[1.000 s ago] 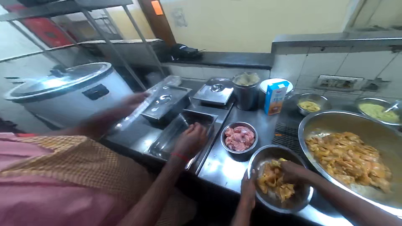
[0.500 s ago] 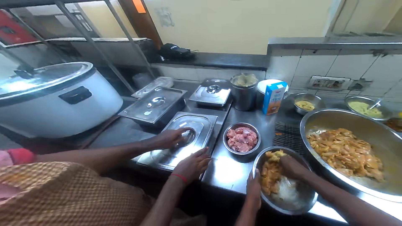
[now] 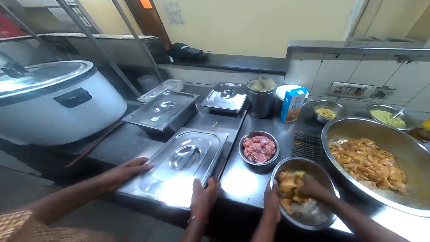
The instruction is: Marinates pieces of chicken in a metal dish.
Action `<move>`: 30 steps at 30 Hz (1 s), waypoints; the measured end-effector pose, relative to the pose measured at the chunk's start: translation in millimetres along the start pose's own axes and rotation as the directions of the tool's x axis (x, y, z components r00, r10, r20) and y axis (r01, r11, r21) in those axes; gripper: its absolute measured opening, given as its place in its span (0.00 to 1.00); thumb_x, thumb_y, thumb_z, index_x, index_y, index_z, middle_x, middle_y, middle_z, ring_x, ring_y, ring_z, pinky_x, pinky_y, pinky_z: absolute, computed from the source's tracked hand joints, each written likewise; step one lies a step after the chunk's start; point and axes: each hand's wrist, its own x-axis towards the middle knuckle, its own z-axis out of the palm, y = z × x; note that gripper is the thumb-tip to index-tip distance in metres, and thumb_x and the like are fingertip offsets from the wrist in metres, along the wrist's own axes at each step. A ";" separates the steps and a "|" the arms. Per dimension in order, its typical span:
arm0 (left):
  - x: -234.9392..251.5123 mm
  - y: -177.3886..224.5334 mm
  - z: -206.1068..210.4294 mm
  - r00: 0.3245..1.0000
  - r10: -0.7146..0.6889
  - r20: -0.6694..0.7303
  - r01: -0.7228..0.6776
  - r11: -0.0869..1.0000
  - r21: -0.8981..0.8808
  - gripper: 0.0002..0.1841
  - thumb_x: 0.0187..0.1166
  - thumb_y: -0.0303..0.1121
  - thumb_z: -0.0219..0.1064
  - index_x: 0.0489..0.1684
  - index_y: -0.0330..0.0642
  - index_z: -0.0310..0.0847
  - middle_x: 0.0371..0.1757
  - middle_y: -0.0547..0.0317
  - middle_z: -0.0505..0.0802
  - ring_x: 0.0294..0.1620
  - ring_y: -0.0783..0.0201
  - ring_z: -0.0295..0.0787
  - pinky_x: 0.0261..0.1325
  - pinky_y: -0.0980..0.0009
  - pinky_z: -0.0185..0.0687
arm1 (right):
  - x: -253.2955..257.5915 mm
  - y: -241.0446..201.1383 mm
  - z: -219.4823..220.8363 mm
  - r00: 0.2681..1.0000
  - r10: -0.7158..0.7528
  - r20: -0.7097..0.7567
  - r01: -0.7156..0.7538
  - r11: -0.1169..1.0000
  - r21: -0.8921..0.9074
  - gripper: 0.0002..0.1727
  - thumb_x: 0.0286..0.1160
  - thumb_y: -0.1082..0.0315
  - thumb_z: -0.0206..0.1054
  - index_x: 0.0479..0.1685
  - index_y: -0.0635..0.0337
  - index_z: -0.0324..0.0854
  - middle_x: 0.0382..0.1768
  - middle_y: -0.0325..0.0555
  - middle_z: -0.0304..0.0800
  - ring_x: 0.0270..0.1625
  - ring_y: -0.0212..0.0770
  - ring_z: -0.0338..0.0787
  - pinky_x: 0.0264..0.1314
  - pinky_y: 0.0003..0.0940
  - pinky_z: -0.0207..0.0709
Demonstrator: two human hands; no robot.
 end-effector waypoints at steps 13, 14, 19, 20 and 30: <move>0.7 -8.3 0.0 0.999 0.011 -0.042 -0.013 0.999 -0.047 0.25 0.94 0.38 0.52 0.87 0.40 0.63 0.77 0.41 0.81 0.74 0.53 0.81 0.75 0.54 0.77 | 13.3 16.9 -5.2 0.959 0.115 0.257 -0.195 0.930 0.311 0.18 0.88 0.66 0.59 0.68 0.69 0.77 0.52 0.52 0.88 0.50 0.42 0.89 0.57 0.43 0.83; 0.2 -8.2 -0.6 0.999 0.018 -0.047 -0.020 0.998 -0.052 0.25 0.93 0.37 0.52 0.87 0.39 0.63 0.77 0.41 0.81 0.74 0.53 0.81 0.76 0.55 0.77 | 13.7 8.4 -22.2 0.976 0.053 0.212 -0.105 0.965 0.241 0.17 0.86 0.68 0.62 0.66 0.68 0.79 0.53 0.54 0.88 0.51 0.43 0.88 0.59 0.44 0.83; -1.9 -7.1 1.5 0.997 0.031 -0.071 -0.033 0.999 -0.038 0.25 0.95 0.39 0.49 0.86 0.38 0.63 0.76 0.40 0.81 0.73 0.54 0.81 0.76 0.56 0.76 | 47.0 2.7 5.4 0.994 -0.031 0.107 0.040 0.996 -0.085 0.28 0.78 0.58 0.70 0.73 0.63 0.79 0.64 0.66 0.87 0.67 0.62 0.87 0.72 0.63 0.76; -1.3 -5.8 1.9 0.996 0.019 -0.088 -0.023 0.999 -0.041 0.25 0.95 0.39 0.49 0.86 0.38 0.63 0.75 0.40 0.81 0.73 0.53 0.81 0.75 0.55 0.76 | 32.6 -5.1 23.8 0.983 -0.036 0.182 0.072 0.978 -0.196 0.30 0.79 0.58 0.69 0.74 0.71 0.75 0.67 0.73 0.82 0.71 0.69 0.83 0.73 0.69 0.71; -6.2 0.9 -4.9 0.990 -0.027 -0.135 0.019 0.998 -0.058 0.24 0.92 0.36 0.55 0.84 0.38 0.66 0.71 0.40 0.84 0.67 0.52 0.85 0.69 0.55 0.81 | 15.9 -24.9 -14.2 0.973 -0.119 0.200 0.210 0.818 -0.536 0.21 0.76 0.66 0.70 0.60 0.75 0.81 0.62 0.75 0.84 0.70 0.72 0.82 0.71 0.70 0.71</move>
